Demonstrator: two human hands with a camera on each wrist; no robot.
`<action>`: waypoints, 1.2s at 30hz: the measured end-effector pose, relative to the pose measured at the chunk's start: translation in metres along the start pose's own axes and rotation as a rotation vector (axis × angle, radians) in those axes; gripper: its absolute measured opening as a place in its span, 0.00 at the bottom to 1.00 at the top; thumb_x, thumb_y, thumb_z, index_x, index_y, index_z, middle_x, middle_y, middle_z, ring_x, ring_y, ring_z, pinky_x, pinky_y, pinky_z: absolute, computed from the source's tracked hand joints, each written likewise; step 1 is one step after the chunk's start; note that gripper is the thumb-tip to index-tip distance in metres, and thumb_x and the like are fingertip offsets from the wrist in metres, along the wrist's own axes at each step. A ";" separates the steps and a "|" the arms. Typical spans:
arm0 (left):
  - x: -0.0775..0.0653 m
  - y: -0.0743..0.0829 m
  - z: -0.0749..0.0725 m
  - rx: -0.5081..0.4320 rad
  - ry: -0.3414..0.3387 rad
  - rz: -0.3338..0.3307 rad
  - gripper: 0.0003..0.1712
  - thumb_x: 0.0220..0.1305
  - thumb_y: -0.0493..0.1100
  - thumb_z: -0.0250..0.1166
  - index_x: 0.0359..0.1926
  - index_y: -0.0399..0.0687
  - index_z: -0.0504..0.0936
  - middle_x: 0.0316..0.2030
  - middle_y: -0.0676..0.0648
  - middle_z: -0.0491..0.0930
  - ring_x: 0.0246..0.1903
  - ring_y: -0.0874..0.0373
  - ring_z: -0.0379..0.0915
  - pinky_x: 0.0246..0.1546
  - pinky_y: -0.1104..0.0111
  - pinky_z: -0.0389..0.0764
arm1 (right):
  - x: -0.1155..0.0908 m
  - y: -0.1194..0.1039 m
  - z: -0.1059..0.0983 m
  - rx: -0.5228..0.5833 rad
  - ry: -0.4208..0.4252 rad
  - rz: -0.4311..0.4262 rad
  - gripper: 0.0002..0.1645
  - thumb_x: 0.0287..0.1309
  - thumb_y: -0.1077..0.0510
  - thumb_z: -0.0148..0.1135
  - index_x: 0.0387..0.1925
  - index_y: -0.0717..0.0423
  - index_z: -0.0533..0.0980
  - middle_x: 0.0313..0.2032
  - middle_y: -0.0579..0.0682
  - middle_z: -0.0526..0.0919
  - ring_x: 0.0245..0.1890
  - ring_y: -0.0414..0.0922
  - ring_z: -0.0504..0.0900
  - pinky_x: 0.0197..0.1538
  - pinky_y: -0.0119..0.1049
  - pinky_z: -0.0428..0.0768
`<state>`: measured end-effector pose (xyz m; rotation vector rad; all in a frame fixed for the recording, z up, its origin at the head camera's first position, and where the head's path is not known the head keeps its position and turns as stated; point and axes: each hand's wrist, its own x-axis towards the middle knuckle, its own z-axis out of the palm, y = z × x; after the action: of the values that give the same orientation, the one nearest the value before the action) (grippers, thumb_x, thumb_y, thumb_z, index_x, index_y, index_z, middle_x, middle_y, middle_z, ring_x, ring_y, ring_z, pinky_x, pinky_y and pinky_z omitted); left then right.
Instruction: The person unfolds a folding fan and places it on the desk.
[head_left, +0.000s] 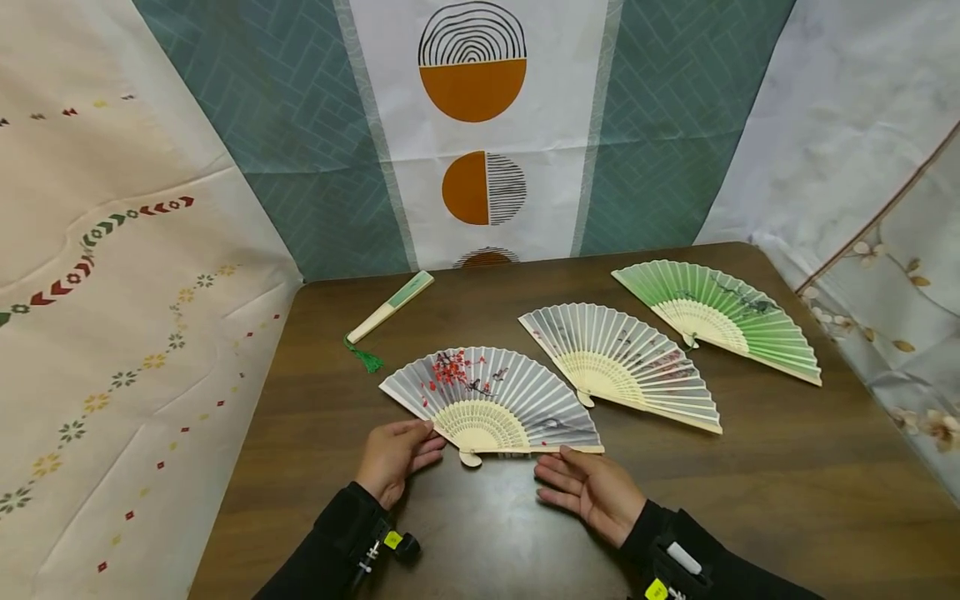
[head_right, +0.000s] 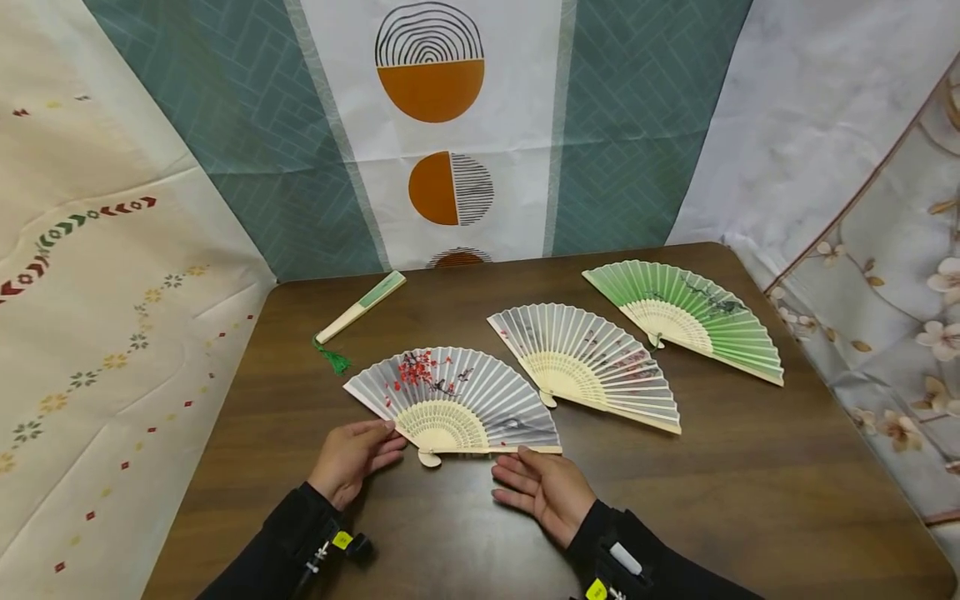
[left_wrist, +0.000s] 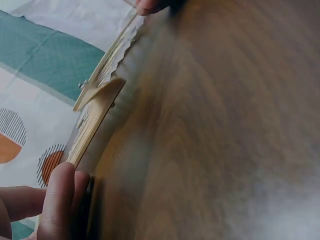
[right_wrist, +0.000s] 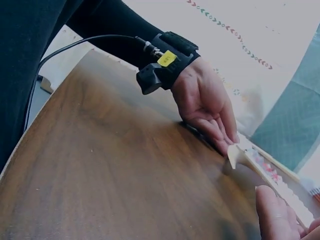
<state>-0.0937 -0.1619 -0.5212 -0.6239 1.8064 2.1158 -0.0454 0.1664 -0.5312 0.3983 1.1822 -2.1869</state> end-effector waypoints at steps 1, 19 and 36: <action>-0.001 0.001 -0.002 0.008 0.000 -0.003 0.22 0.86 0.32 0.61 0.70 0.18 0.78 0.46 0.38 0.95 0.38 0.58 0.95 0.40 0.68 0.97 | 0.000 -0.001 0.001 -0.002 0.001 -0.002 0.31 0.94 0.52 0.50 0.80 0.70 0.60 0.59 0.52 0.90 0.58 0.42 0.92 0.67 0.48 0.94; -0.011 0.009 -0.015 0.023 0.047 0.013 0.20 0.83 0.35 0.67 0.65 0.21 0.83 0.44 0.39 0.96 0.37 0.57 0.95 0.40 0.66 0.98 | -0.008 -0.010 0.007 -0.086 -0.024 -0.009 0.36 0.92 0.52 0.46 0.81 0.77 0.56 0.69 0.59 0.87 0.62 0.43 0.90 0.68 0.53 0.93; 0.007 0.100 -0.008 0.038 0.060 0.372 0.24 0.88 0.38 0.62 0.75 0.32 0.77 0.67 0.31 0.87 0.50 0.61 0.95 0.52 0.70 0.96 | -0.010 -0.064 0.029 -0.282 -0.004 -0.194 0.35 0.89 0.57 0.46 0.84 0.72 0.56 0.65 0.50 0.89 0.58 0.38 0.92 0.59 0.46 0.97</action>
<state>-0.1468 -0.1877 -0.4402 -0.3661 2.1286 2.3036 -0.0781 0.1723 -0.4690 0.1647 1.5571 -2.1347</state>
